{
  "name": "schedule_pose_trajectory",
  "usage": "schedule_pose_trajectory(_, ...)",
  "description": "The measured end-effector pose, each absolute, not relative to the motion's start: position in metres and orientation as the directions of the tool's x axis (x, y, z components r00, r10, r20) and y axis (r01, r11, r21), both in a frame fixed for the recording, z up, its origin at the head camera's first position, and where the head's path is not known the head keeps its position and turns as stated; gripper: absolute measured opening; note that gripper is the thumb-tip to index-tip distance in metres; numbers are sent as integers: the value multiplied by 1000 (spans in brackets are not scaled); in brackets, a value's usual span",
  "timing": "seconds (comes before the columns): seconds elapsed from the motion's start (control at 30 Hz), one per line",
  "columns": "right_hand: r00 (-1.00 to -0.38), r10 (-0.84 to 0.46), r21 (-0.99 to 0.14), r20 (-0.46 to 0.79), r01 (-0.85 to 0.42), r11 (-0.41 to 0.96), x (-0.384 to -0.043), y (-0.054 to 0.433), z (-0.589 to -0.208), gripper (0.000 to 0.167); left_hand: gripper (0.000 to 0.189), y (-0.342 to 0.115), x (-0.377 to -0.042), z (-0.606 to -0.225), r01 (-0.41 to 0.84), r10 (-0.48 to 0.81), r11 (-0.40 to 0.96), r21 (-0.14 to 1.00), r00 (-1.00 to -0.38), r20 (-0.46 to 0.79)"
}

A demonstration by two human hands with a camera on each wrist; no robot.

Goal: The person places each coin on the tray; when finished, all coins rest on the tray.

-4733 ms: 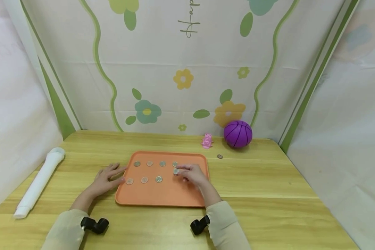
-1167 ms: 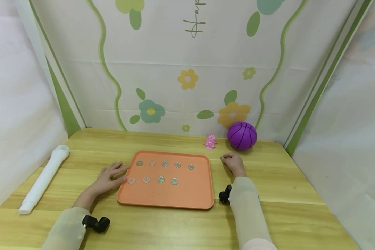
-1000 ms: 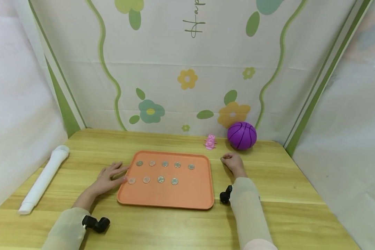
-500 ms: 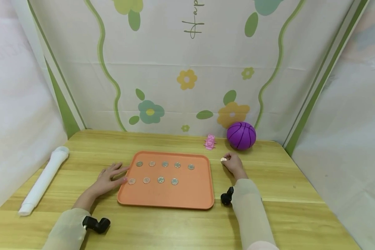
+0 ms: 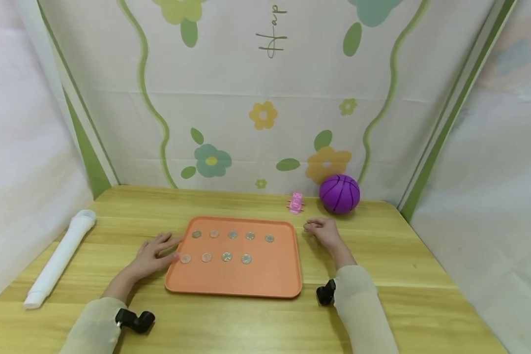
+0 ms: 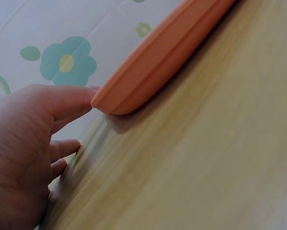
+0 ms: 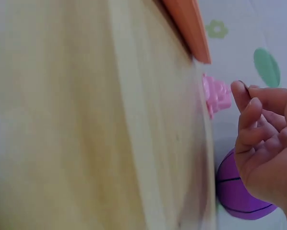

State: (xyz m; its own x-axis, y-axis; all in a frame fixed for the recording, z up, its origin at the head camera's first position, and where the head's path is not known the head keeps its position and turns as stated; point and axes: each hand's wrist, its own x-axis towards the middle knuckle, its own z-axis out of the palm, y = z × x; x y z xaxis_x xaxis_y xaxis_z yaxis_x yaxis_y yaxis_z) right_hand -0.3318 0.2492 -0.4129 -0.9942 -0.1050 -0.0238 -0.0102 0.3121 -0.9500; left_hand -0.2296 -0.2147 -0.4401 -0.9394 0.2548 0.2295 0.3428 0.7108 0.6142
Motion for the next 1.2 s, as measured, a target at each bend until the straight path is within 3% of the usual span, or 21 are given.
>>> schedule_pose_trajectory(0.27,-983,-185,-964,8,-56,258,-310,228,-398,37,50,-215,-227,-441,328,244,713,620,-945,219)
schedule_pose_trajectory(0.57,-975,-223,-992,-12,-16,124,-284,197,-392,40,49,-214,-225,-438,323,238,710,626,-946,218)
schedule_pose_trajectory(1.2,-971,-164,-978,-176,153,144,-254,157,-414,32,50,-213,-227,-437,332,249,712,618,-943,221)
